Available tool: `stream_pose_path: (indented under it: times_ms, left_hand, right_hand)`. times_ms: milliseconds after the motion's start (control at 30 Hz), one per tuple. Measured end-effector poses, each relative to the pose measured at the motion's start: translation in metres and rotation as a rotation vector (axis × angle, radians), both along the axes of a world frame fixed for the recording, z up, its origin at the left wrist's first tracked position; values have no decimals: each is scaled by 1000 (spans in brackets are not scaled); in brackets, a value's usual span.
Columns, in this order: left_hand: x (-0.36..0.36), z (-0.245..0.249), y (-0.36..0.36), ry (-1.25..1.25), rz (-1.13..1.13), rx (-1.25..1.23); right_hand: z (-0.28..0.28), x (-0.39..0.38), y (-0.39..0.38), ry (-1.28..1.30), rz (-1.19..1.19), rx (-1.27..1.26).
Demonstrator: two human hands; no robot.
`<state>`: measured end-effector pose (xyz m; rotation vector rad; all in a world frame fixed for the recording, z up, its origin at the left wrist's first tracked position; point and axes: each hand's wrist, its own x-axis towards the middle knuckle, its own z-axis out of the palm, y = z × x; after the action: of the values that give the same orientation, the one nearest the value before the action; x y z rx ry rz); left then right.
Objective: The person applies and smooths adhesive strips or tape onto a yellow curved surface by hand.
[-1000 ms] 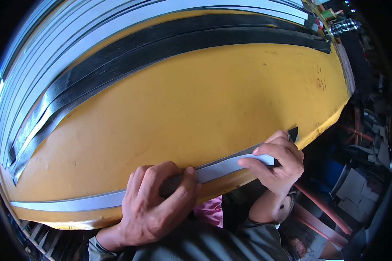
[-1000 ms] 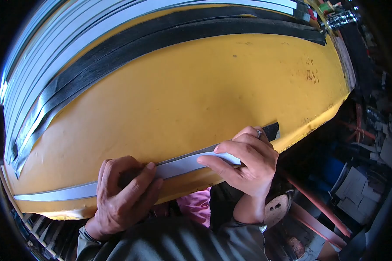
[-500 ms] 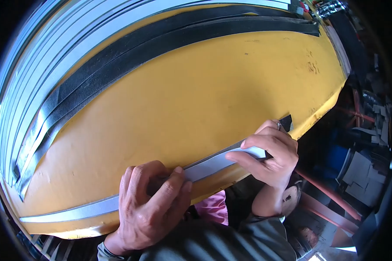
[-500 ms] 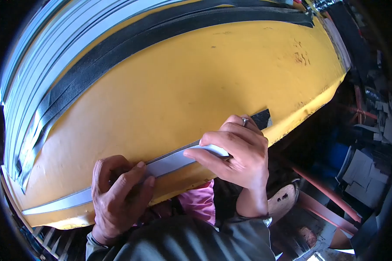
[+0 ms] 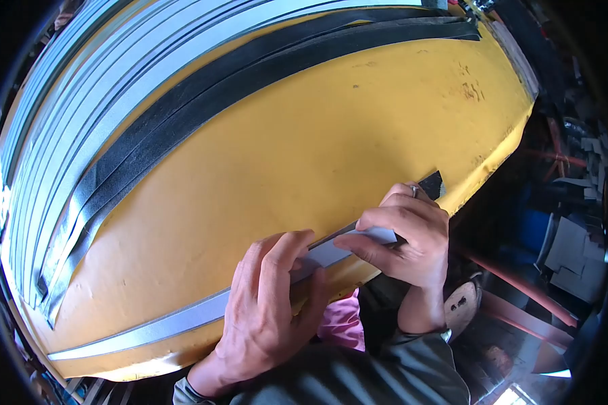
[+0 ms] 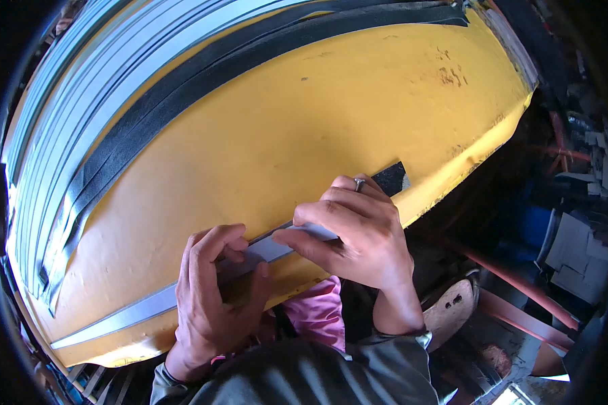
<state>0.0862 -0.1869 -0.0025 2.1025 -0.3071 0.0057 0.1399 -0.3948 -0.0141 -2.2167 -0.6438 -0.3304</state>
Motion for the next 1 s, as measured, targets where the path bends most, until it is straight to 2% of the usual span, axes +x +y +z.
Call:
stream_pose_path:
  times_ms: [267, 367, 567, 667, 733, 833, 967, 1000]
  left_hand:
    - [-1, -2, 1, -17, 17, 64]
    - [1, -2, 2, -95, -11, 70]
    - [0, 2, 0, -92, -20, 42]
    - [4, 8, -13, -16, 60, 79]
    - [6, 4, -18, -9, 37, -24]
    - [9, 5, -16, -2, 12, -27]
    - [10, -1, -18, -95, -7, 69]
    - [10, -1, -20, -103, 34, 67]
  right_hand:
    - [-1, -1, -2, 43, 3, 5]
    - [0, 1, 0, 29, 11, 19]
    - [2, 1, -2, 40, 13, 5]
    - [4, 0, -3, 62, 31, -36]
    - [3, -1, -3, 70, 22, -22]
    - [2, 1, -4, 46, 40, -19]
    - [3, -3, -3, 75, -3, 7]
    - [7, -3, -2, 6, -64, -50]
